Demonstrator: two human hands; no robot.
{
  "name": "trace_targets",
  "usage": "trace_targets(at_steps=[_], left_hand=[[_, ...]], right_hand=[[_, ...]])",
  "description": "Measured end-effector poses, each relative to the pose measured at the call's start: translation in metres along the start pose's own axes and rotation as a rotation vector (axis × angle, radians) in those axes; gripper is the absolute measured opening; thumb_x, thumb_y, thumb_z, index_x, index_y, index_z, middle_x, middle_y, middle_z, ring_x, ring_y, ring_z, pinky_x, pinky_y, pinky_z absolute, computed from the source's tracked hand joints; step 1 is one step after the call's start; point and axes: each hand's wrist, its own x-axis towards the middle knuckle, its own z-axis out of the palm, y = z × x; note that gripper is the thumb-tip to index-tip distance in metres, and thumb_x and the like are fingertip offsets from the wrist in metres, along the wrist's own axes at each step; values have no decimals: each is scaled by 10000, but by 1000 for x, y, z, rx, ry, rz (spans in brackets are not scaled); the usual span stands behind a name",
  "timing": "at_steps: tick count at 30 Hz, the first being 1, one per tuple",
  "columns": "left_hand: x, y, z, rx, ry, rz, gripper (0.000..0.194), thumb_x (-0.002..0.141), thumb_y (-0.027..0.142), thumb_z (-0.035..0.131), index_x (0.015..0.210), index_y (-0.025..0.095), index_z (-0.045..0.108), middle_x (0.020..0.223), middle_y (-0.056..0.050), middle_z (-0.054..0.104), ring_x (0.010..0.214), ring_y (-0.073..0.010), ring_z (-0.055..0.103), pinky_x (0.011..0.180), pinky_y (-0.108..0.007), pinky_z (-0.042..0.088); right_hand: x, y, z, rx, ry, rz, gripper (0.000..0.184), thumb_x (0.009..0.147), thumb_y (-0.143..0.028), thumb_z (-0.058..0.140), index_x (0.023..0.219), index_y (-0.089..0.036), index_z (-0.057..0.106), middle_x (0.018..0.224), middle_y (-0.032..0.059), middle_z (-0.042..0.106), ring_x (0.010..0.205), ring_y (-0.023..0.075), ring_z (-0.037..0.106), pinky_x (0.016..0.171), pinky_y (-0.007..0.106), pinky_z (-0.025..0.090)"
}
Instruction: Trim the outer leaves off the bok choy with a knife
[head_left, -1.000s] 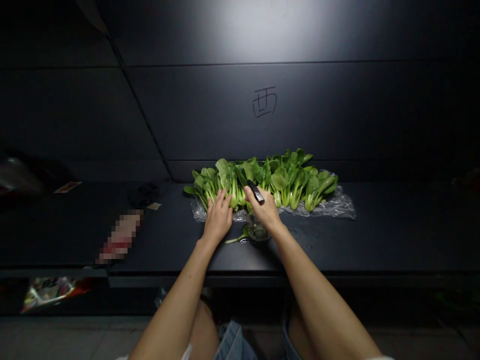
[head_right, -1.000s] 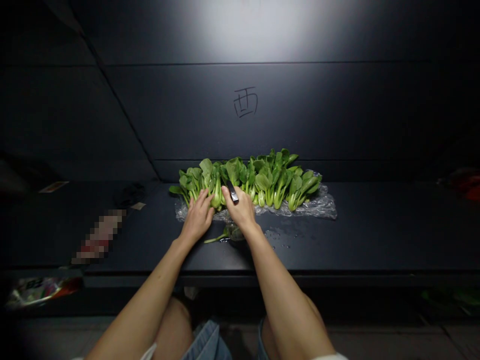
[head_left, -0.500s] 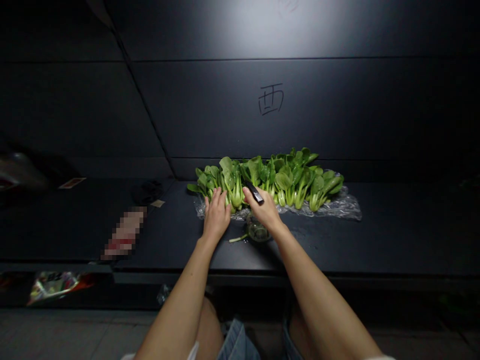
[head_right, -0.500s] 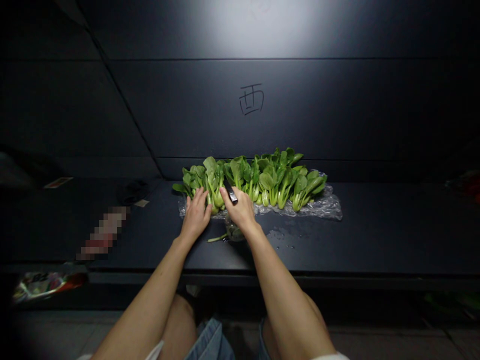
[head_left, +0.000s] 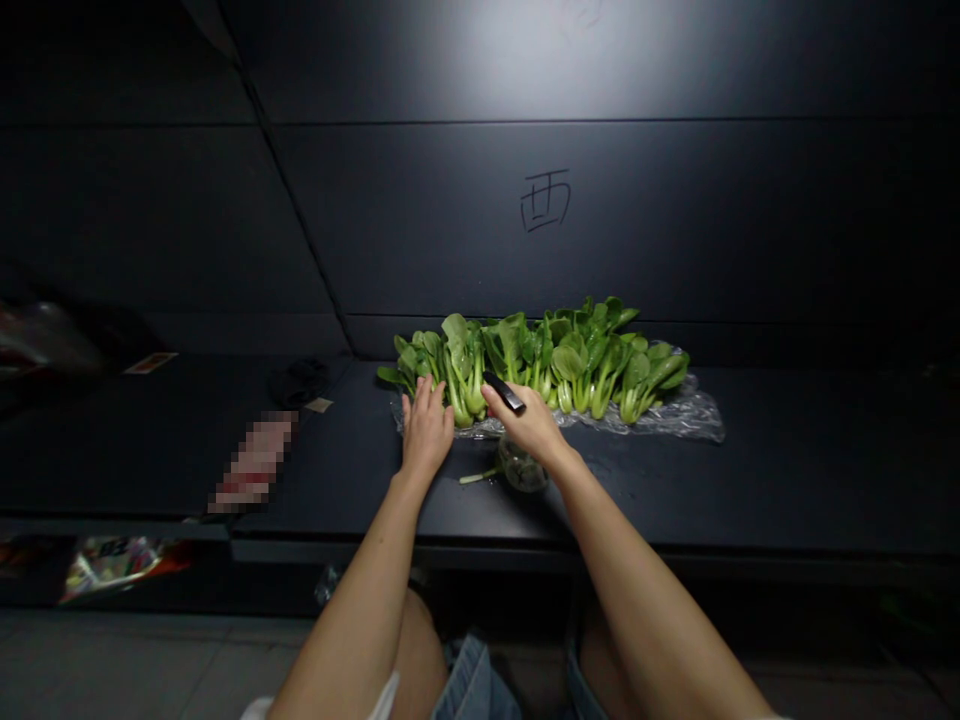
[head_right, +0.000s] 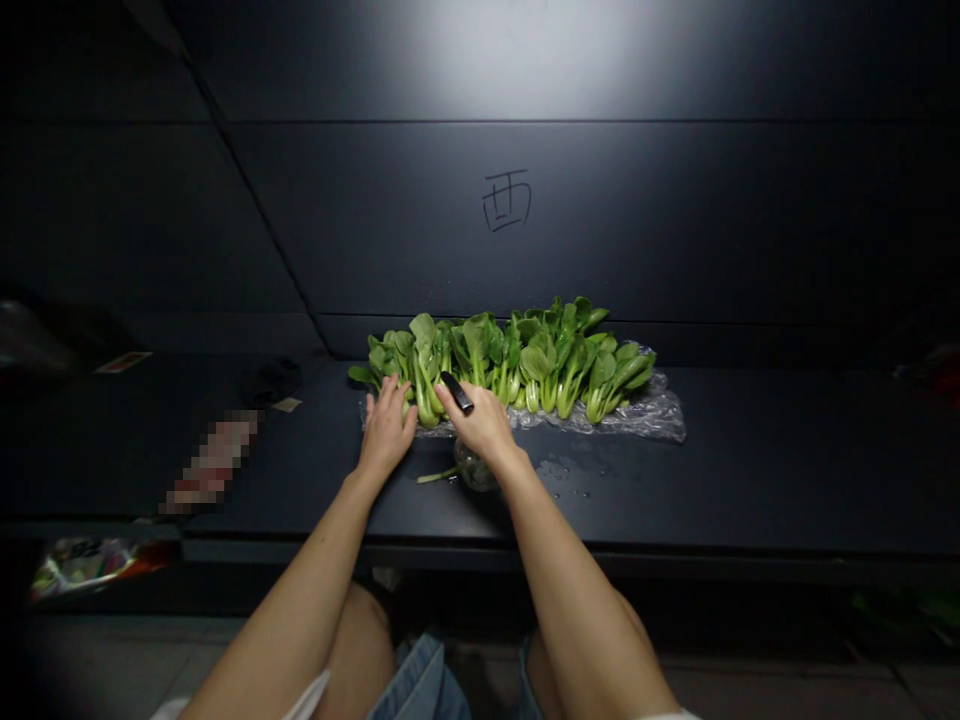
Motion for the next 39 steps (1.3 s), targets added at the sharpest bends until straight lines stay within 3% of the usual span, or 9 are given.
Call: trace_targets(at_steps=[10, 18, 25, 32, 35, 39], left_hand=[[2, 5, -2, -17, -13, -15, 443, 914, 200, 412, 1327, 92, 530, 1517, -203, 428, 1459, -313, 320, 1175, -588, 255], [2, 5, -2, -16, -15, -29, 444, 909, 196, 427, 1327, 92, 534, 1521, -202, 423, 1458, -315, 322, 1175, -588, 258], [2, 4, -1, -25, 4, -43, 451, 903, 190, 433, 1334, 97, 532, 1525, -204, 416, 1456, -314, 326, 1173, -587, 264], [1, 2, 0, -39, 7, -72, 455, 901, 197, 433, 1334, 103, 536, 1531, -195, 411, 1461, -325, 310, 1176, -581, 257], [1, 2, 0, -41, 17, -70, 455, 897, 195, 433, 1331, 101, 537, 1529, -201, 410, 1460, -327, 313, 1173, -585, 260], [1, 3, 1, -44, 33, -68, 457, 897, 194, 432, 1335, 113, 531, 1524, -200, 418, 1458, -321, 320, 1170, -586, 269]], right_hand=[[-5, 4, -14, -40, -72, 12, 493, 949, -567, 396, 732, -187, 623, 727, 54, 677, 684, 178, 612, 607, 249, 357], [-10, 8, -28, -147, -102, 134, 550, 944, -582, 388, 657, -185, 639, 683, 62, 669, 671, 188, 619, 606, 253, 364], [-10, 12, -34, -173, -57, 176, 517, 944, -569, 406, 711, -182, 657, 763, 90, 710, 731, 213, 655, 610, 258, 374], [-7, 18, -38, -166, -19, 275, 536, 946, -575, 387, 643, -190, 607, 726, 93, 689, 728, 221, 647, 633, 270, 403], [-7, 18, -38, -161, -14, 260, 518, 940, -580, 394, 672, -191, 608, 743, 95, 691, 732, 227, 646, 627, 275, 402], [-7, 15, -33, -127, -11, 138, 461, 939, -550, 413, 738, -189, 616, 789, 89, 698, 771, 223, 654, 657, 272, 403]])
